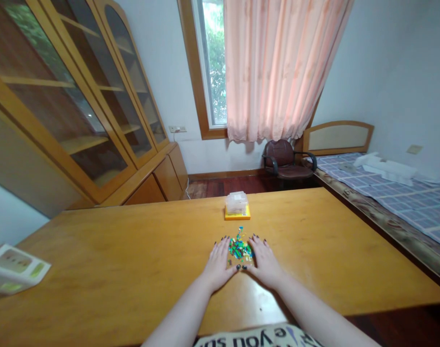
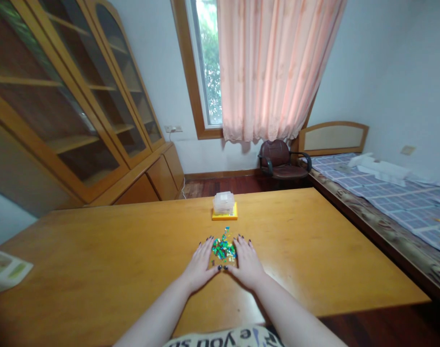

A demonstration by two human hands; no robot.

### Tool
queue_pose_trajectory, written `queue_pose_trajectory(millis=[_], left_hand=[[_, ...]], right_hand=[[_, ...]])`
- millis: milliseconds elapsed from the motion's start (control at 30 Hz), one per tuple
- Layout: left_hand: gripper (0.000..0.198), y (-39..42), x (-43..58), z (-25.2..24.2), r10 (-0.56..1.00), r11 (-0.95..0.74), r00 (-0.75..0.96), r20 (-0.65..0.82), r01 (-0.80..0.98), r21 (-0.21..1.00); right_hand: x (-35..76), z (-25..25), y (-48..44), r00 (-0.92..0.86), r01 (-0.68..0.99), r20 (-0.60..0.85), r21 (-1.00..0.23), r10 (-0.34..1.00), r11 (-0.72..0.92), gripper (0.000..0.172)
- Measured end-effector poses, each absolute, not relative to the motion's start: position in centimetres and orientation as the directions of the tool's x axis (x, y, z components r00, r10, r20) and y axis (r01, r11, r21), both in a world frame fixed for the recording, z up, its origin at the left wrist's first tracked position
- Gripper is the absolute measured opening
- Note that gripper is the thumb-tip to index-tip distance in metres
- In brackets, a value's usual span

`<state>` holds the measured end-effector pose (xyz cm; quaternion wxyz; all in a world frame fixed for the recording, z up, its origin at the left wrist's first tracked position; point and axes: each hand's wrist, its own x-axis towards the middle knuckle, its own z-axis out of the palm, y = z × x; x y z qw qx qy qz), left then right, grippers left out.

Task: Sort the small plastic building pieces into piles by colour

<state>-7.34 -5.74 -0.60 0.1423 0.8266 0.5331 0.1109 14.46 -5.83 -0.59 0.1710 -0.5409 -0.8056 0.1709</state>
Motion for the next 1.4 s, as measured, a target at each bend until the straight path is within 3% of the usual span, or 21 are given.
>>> queue_pose_trajectory(millis=[100, 267, 533, 700, 1000, 1233, 1400], left_hand=[[0.078, -6.3, -7.4, -0.7, 0.931, -0.355, 0.364, 0.018, 0.896, 0.268], [0.062, -4.4, -5.9, -0.2, 0.957, -0.282, 0.290, -0.023, 0.944, 0.169], [0.059, -0.6, -5.6, 0.5, 0.896, -0.425, 0.442, -0.036, 0.879, 0.215], [0.063, -2.2, -6.4, 0.3, 0.907, -0.406, 0.420, -0.006, 0.880, 0.247], [0.067, -8.0, -7.5, -1.0, 0.979, -0.202, 0.201, 0.025, 0.967, 0.153], [0.065, -8.6, -7.2, -0.4, 0.989, -0.150, 0.148, 0.026, 0.976, 0.156], [0.066, -8.4, -7.2, -0.5, 0.989, -0.149, 0.146, 0.029, 0.973, 0.176]], right_hand=[[14.4, -0.6, -5.6, -0.386, 0.842, 0.049, -0.388, 0.921, 0.374, 0.098], [13.2, 0.0, -2.4, -0.443, 0.846, 0.005, -0.327, 0.896, 0.420, 0.100], [11.9, 0.6, 1.0, -0.633, 0.706, 0.070, -0.355, 0.771, 0.612, 0.093], [13.4, 0.2, -1.1, -0.493, 0.768, 0.121, -0.405, 0.862, 0.496, 0.084], [17.5, -1.1, -7.5, -0.262, 0.901, 0.007, -0.355, 0.965, 0.247, 0.080], [17.3, -0.8, -6.3, -0.215, 0.923, -0.004, -0.328, 0.977, 0.202, 0.083], [16.4, 0.1, -0.7, -0.295, 0.892, 0.023, -0.350, 0.955, 0.284, 0.079]])
